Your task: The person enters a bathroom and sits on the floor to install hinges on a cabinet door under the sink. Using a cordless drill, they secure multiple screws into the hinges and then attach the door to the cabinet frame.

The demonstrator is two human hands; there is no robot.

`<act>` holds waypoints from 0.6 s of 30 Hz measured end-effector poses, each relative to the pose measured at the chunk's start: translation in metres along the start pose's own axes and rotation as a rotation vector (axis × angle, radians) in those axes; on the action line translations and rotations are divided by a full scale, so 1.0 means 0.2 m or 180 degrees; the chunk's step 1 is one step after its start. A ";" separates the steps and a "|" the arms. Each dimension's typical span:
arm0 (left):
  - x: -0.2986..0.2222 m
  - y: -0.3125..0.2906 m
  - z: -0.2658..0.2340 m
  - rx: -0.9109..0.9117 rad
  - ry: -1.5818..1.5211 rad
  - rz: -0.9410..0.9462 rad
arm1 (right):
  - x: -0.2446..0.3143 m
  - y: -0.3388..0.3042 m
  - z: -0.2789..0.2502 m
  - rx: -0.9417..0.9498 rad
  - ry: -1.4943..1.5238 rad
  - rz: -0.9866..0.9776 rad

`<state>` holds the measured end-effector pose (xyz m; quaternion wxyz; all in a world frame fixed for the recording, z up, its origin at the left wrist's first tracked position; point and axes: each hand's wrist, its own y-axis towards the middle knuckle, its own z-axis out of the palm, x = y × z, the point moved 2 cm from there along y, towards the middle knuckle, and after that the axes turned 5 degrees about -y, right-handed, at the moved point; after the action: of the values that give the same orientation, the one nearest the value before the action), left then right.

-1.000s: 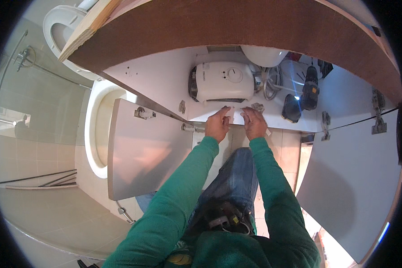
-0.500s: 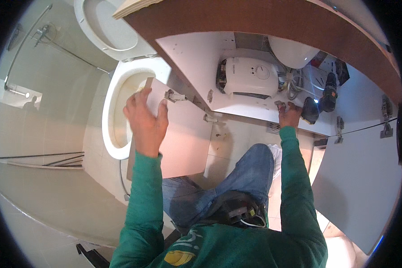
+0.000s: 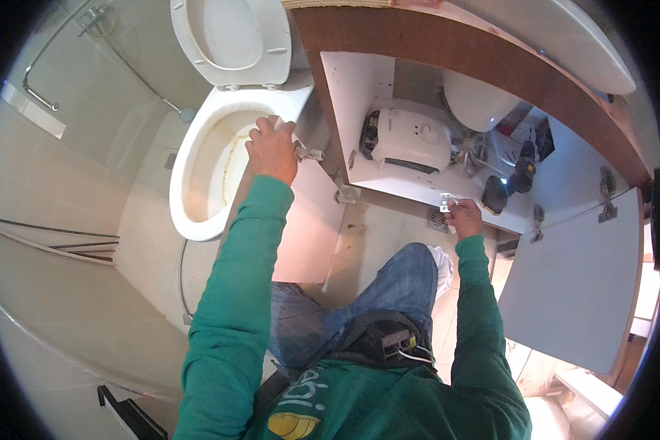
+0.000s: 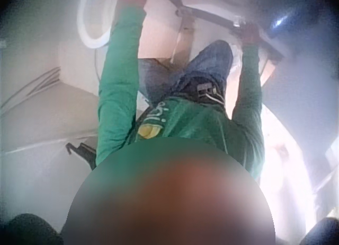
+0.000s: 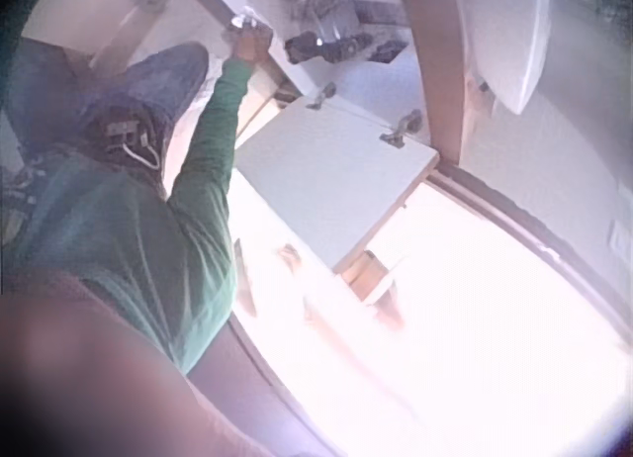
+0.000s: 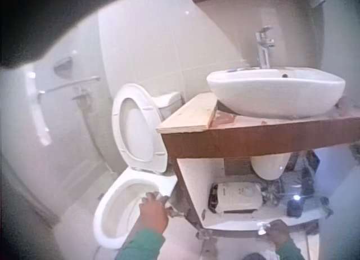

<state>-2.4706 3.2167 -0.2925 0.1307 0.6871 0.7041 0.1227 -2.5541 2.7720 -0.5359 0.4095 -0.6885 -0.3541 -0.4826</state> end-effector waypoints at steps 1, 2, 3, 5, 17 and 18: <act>-0.01 -0.03 -0.01 -0.0113 -0.0057 0.0019 | 0.07 -0.11 0.03 0.0145 0.0149 0.0059; -0.02 -0.07 -0.02 -0.0184 -0.0102 0.0069 | 0.16 -0.21 0.06 0.0315 0.0275 -0.0028; -0.04 -0.10 -0.04 -0.0265 -0.0145 0.0125 | 0.24 -0.29 0.10 0.0482 0.0410 -0.0123; -0.07 -0.17 -0.09 -0.0364 -0.0194 0.0199 | 0.40 -0.42 0.17 0.0795 0.0532 -0.0239; -0.18 -0.46 -0.35 -0.0165 -0.0314 0.0059 | 0.84 -0.70 0.49 0.1386 0.0651 -0.0597; -0.19 -0.48 -0.37 -0.0170 -0.0370 0.0070 | 0.84 -0.71 0.50 0.1430 0.0690 -0.0564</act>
<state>-2.5857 3.1758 -0.2572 0.1884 0.6970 0.6842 0.1027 -2.5939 2.9370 -0.3646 0.5437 -0.4909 -0.4654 -0.4968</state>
